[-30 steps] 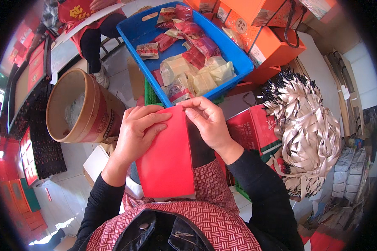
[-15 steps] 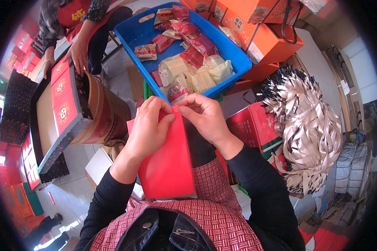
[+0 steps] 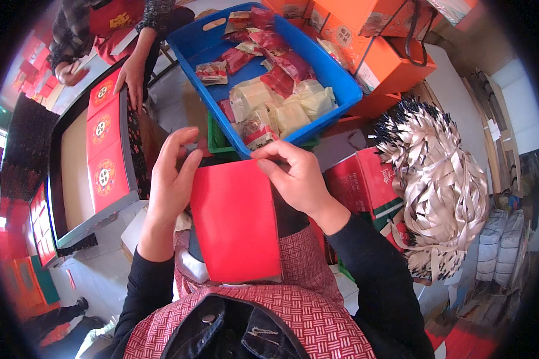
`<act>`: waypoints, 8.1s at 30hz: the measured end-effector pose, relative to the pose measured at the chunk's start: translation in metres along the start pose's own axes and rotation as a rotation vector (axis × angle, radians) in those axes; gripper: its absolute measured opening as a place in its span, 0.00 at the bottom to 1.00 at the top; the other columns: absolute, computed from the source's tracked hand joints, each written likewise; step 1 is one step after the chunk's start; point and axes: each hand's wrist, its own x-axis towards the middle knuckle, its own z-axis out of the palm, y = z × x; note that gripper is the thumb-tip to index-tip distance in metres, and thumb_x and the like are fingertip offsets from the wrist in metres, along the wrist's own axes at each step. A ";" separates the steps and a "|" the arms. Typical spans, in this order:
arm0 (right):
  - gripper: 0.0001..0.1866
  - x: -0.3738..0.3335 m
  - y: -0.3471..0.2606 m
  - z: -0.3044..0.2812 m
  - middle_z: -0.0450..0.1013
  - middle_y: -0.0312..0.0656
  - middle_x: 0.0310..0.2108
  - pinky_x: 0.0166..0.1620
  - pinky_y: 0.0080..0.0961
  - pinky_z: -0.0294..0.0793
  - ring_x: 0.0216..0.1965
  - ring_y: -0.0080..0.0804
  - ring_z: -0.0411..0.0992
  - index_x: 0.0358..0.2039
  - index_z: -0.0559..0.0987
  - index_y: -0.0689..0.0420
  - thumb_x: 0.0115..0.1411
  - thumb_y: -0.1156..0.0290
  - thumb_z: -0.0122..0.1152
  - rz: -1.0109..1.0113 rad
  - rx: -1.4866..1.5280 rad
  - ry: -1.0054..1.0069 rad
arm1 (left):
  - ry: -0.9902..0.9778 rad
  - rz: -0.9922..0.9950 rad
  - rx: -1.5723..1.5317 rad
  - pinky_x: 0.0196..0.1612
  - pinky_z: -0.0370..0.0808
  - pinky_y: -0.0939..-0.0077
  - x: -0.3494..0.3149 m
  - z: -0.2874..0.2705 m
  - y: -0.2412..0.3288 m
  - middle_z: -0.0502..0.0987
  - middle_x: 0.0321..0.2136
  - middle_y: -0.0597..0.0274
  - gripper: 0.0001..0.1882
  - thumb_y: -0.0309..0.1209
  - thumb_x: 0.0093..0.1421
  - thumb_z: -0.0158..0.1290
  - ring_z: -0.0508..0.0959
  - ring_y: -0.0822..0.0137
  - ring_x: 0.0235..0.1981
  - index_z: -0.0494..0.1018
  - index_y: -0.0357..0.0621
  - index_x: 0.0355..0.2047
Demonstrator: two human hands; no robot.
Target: The person folds red paper into small rectangular boxes by hand. They repeatedly pick up flat red sheets, fold the edges to form the box shape, and place the finished boxes onto a stack on the table.
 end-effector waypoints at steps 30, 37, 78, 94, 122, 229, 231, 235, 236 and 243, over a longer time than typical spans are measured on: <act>0.14 0.133 0.081 0.038 0.76 0.58 0.37 0.44 0.42 0.74 0.43 0.55 0.75 0.38 0.79 0.64 0.53 0.72 0.51 0.229 -1.065 -0.194 | -0.884 -0.228 0.115 0.43 0.73 0.75 0.007 -0.104 0.036 0.77 0.37 0.51 0.29 0.38 0.58 0.56 0.78 0.63 0.37 0.63 0.36 0.56; 0.19 0.100 0.021 -0.029 0.76 0.40 0.35 0.40 0.21 0.73 0.36 0.23 0.73 0.41 0.78 0.64 0.46 0.79 0.68 0.033 -0.036 0.081 | -0.097 -0.439 -0.539 0.47 0.74 0.75 -0.046 -0.149 0.039 0.75 0.46 0.50 0.22 0.28 0.61 0.51 0.77 0.62 0.45 0.65 0.30 0.53; 0.38 -0.100 -0.066 0.059 0.63 0.46 0.54 0.59 0.32 0.63 0.56 0.32 0.64 0.62 0.54 0.63 0.57 0.71 0.64 -0.342 0.012 0.243 | -0.138 -0.423 -1.321 0.55 0.69 0.67 -0.182 0.028 0.018 0.72 0.51 0.63 0.27 0.29 0.57 0.60 0.71 0.65 0.53 0.64 0.43 0.56; 0.38 -0.117 -0.011 0.031 0.59 0.46 0.61 0.62 0.28 0.58 0.62 0.31 0.59 0.66 0.50 0.60 0.63 0.62 0.58 -0.123 0.097 -0.059 | -0.100 -0.221 -0.574 0.48 0.68 0.83 -0.112 -0.006 0.016 0.73 0.43 0.65 0.17 0.33 0.70 0.43 0.71 0.78 0.43 0.66 0.39 0.55; 0.26 0.015 -0.033 -0.011 0.72 0.39 0.39 0.47 0.24 0.71 0.41 0.28 0.72 0.53 0.73 0.61 0.51 0.78 0.65 -0.060 -0.245 -0.439 | -0.110 -0.203 -0.465 0.54 0.66 0.77 -0.084 -0.004 -0.018 0.67 0.50 0.60 0.15 0.32 0.69 0.44 0.69 0.70 0.51 0.71 0.35 0.50; 0.17 0.041 -0.084 0.022 0.77 0.51 0.45 0.50 0.27 0.73 0.44 0.38 0.77 0.50 0.77 0.62 0.62 0.71 0.54 0.062 -0.581 -0.910 | -0.017 -0.167 -0.459 0.56 0.68 0.67 -0.103 0.007 0.015 0.67 0.51 0.42 0.18 0.26 0.66 0.47 0.71 0.54 0.54 0.55 0.35 0.51; 0.16 0.041 -0.082 0.022 0.77 0.51 0.44 0.49 0.27 0.73 0.44 0.39 0.77 0.48 0.78 0.62 0.61 0.71 0.55 -0.026 -0.601 -0.887 | -0.055 -0.197 -0.468 0.59 0.65 0.66 -0.104 0.007 0.016 0.63 0.55 0.41 0.23 0.28 0.66 0.47 0.67 0.52 0.57 0.52 0.34 0.56; 0.14 0.037 -0.071 0.025 0.77 0.49 0.34 0.39 0.30 0.74 0.35 0.42 0.76 0.42 0.81 0.61 0.58 0.69 0.58 -0.191 -0.661 -0.787 | -0.057 -0.099 -0.309 0.65 0.56 0.62 -0.107 0.014 0.023 0.50 0.64 0.39 0.36 0.32 0.65 0.49 0.57 0.49 0.65 0.42 0.34 0.65; 0.13 0.039 -0.072 0.025 0.77 0.48 0.32 0.37 0.31 0.73 0.34 0.42 0.75 0.41 0.82 0.60 0.58 0.68 0.58 -0.183 -0.686 -0.810 | -0.103 -0.137 -0.349 0.67 0.49 0.61 -0.109 0.015 0.022 0.40 0.67 0.40 0.42 0.33 0.64 0.50 0.49 0.46 0.68 0.34 0.35 0.67; 0.11 0.050 -0.073 0.037 0.70 0.47 0.24 0.30 0.36 0.68 0.27 0.43 0.71 0.32 0.83 0.59 0.57 0.66 0.58 -0.188 -0.687 -0.910 | -0.067 -0.073 -0.208 0.67 0.48 0.60 -0.110 0.020 0.021 0.39 0.67 0.38 0.42 0.32 0.64 0.49 0.50 0.45 0.67 0.34 0.33 0.67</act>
